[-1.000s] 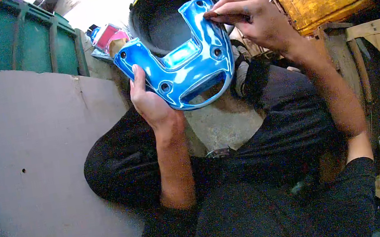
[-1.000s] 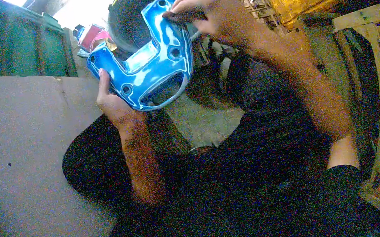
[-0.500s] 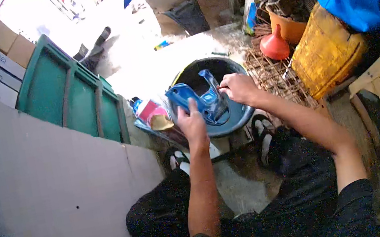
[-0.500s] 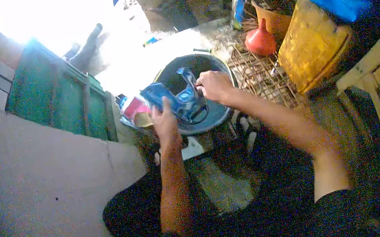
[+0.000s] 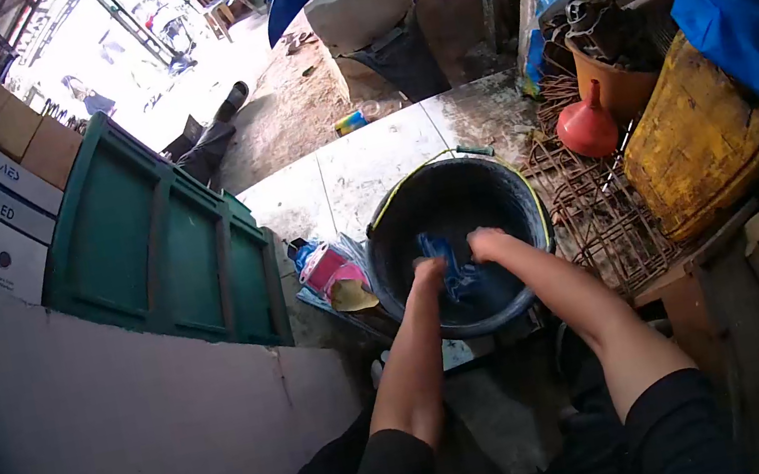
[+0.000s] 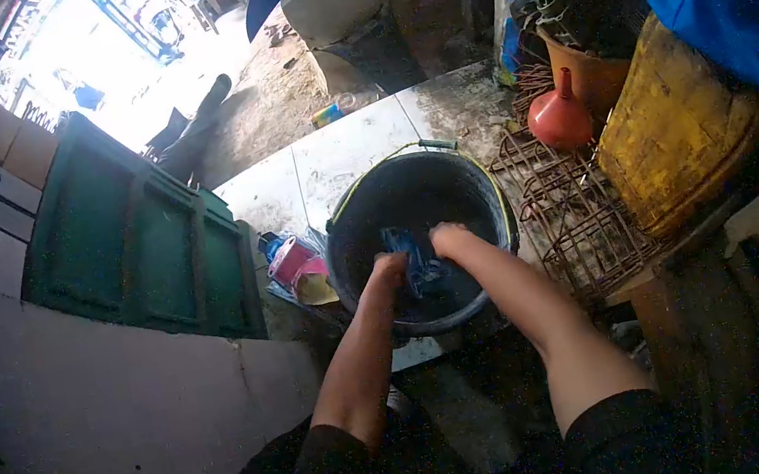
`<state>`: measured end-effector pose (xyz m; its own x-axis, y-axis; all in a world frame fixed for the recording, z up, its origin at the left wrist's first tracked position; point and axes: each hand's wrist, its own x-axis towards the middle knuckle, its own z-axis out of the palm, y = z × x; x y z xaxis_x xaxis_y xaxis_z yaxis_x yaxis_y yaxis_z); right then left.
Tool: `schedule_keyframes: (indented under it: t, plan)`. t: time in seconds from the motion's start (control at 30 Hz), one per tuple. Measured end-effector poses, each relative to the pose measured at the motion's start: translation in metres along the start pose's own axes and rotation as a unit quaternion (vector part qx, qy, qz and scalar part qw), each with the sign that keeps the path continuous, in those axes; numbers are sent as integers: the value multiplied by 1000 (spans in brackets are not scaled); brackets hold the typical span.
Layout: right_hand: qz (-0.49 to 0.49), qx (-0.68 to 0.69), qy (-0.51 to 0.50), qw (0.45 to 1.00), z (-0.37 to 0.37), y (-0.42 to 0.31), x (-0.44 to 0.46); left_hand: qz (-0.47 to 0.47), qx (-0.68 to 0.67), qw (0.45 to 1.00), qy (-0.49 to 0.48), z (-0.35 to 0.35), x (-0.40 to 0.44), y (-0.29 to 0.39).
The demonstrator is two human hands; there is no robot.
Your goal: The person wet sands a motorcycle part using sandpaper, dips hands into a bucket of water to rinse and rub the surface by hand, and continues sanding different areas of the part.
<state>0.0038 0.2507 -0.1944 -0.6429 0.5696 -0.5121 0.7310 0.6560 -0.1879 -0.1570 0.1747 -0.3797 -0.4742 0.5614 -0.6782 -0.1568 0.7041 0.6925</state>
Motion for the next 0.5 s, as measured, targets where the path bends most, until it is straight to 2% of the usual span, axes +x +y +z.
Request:
schedule_keyframes:
  t: [0.13,0.23,0.27,0.37,0.5]
  plan:
    - [-28,-2,15,1000,25,3,8,-52,107,992,39,9,-8,13]
    - [-5,-27,12,1000,40,-5,13,-72,149,984,67,14,-17,17]
    - [-13,-40,-19,999,42,-5,14,-75,159,982,70,16,-20,18]
    - [2,-30,-17,999,56,-3,20,-79,180,977,85,18,-27,20]
    - [-36,-81,-16,996,51,-8,15,-57,210,967,131,20,-47,38]
